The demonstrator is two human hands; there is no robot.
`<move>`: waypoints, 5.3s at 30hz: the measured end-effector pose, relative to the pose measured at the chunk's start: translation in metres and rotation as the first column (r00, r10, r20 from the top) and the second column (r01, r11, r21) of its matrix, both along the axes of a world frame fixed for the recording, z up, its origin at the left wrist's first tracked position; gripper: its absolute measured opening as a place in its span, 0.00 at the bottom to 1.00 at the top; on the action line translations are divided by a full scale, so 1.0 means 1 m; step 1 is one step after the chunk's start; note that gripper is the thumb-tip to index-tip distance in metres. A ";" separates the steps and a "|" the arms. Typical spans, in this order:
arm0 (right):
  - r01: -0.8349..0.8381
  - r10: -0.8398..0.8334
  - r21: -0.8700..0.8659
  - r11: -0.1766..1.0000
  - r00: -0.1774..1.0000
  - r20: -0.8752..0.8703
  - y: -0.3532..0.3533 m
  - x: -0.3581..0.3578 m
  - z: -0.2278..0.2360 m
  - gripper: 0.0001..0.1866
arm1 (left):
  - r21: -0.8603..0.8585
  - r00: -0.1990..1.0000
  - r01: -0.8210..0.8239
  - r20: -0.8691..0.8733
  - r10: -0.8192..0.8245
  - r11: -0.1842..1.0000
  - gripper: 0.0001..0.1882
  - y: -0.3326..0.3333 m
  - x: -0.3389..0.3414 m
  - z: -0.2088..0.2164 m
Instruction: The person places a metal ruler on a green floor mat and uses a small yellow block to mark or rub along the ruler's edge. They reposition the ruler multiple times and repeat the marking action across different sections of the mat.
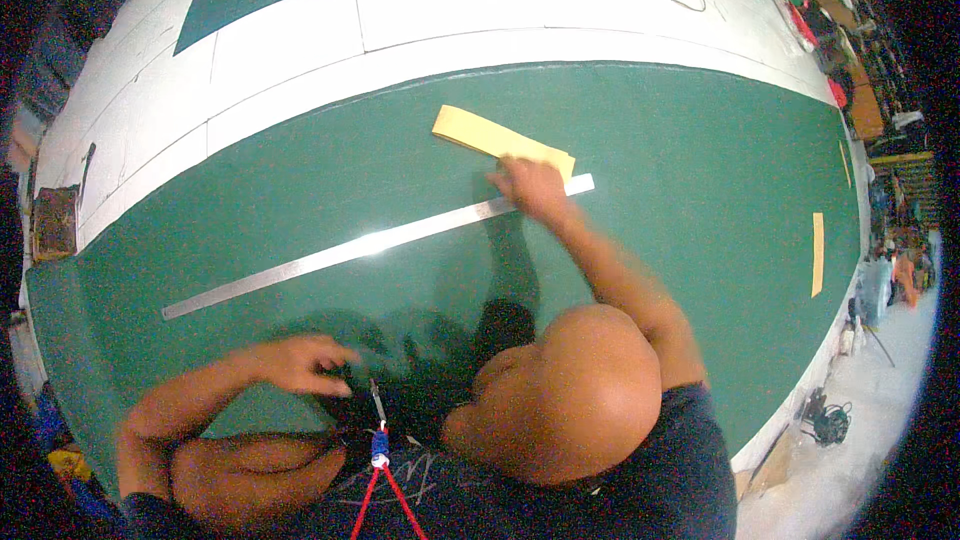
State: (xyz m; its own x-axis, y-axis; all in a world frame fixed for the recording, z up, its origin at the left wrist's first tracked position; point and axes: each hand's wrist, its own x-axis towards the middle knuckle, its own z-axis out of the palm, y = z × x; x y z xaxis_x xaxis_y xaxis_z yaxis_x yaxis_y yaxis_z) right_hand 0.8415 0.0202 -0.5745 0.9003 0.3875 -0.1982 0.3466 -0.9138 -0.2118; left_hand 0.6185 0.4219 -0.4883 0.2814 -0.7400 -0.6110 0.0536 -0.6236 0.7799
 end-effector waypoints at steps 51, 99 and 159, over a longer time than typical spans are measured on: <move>-0.200 0.210 0.065 0.978 0.908 -0.364 -0.047 0.083 0.008 0.18 | 0.089 0.262 -0.896 0.898 0.354 0.436 0.26 0.150 -0.010 -0.124; -0.223 0.228 0.052 0.974 0.965 -0.128 -0.044 0.068 -0.020 0.20 | 0.120 0.330 -0.835 0.890 0.314 0.536 0.25 0.195 -0.016 -0.156; 0.259 -0.284 -0.148 0.955 0.940 -0.187 0.003 0.185 0.094 0.19 | 0.219 0.431 -0.892 0.674 0.600 0.395 0.24 0.247 0.237 -0.055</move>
State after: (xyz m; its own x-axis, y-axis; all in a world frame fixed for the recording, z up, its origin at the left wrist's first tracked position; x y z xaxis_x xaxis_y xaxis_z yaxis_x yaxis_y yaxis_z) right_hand 1.0270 0.0233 -0.4800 0.9035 0.0961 -0.4178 0.0428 -0.9899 -0.1353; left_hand 0.8554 0.6691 -0.5429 0.8637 0.3017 -0.4037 0.4745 -0.7568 0.4497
